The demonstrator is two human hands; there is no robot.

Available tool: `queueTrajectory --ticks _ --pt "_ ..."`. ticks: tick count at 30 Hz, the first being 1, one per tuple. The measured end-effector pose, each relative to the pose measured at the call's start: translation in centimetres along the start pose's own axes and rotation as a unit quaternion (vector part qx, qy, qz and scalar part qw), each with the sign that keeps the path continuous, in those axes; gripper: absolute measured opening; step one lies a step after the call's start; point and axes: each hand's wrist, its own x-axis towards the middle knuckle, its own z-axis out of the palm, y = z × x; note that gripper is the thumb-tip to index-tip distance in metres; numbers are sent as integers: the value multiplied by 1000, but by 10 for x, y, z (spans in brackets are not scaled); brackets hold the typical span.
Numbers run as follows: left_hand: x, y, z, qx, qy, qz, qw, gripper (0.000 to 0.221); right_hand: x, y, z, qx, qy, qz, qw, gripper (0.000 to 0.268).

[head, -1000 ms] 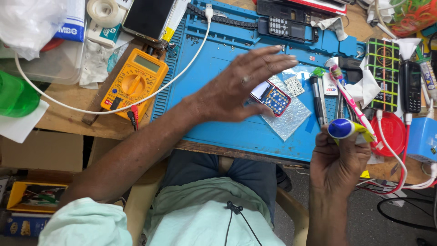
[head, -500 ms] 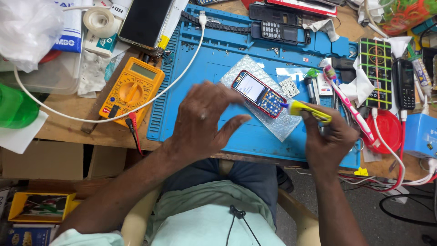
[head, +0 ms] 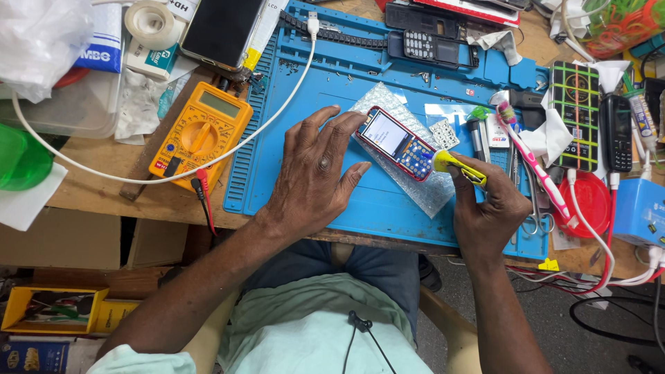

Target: The person repairs a red mobile phone by replacing the keypad. They use tweezers to remove the old keypad, peel off a protective film from a new keypad, and install it onto the phone. The person then tests the buttons and applies glue to the phone's edge.

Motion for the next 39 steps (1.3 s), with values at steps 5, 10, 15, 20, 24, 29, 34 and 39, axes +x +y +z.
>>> queueTrajectory --ticks 5,10,15,20,24,29,34,39 --pt "2 -1 1 -3 -16 -11 1000 60 2 -4 0 -14 -8 -6 1000 19" --pt "0 -1 3 -2 -18 -7 1000 59 2 -6 0 -32 -10 -3 999 18" --pt "2 -2 2 -3 -29 -17 999 60 -1 -4 -1 -31 -3 -9 999 18" --pt "4 4 0 -10 -3 23 1000 64 -7 7 -2 22 21 23 999 13" --pt "15 18 12 -145 7 111 983 64 -17 18 -5 76 58 64 993 18" --pt "50 29 42 -301 -108 77 944 27 -23 35 -7 326 176 30 928 11" --pt "12 0 -27 -816 64 -105 565 36 -22 41 -22 428 211 83 875 15" --pt "-29 -30 -103 -406 526 107 740 42 -12 25 -21 258 120 105 953 6"
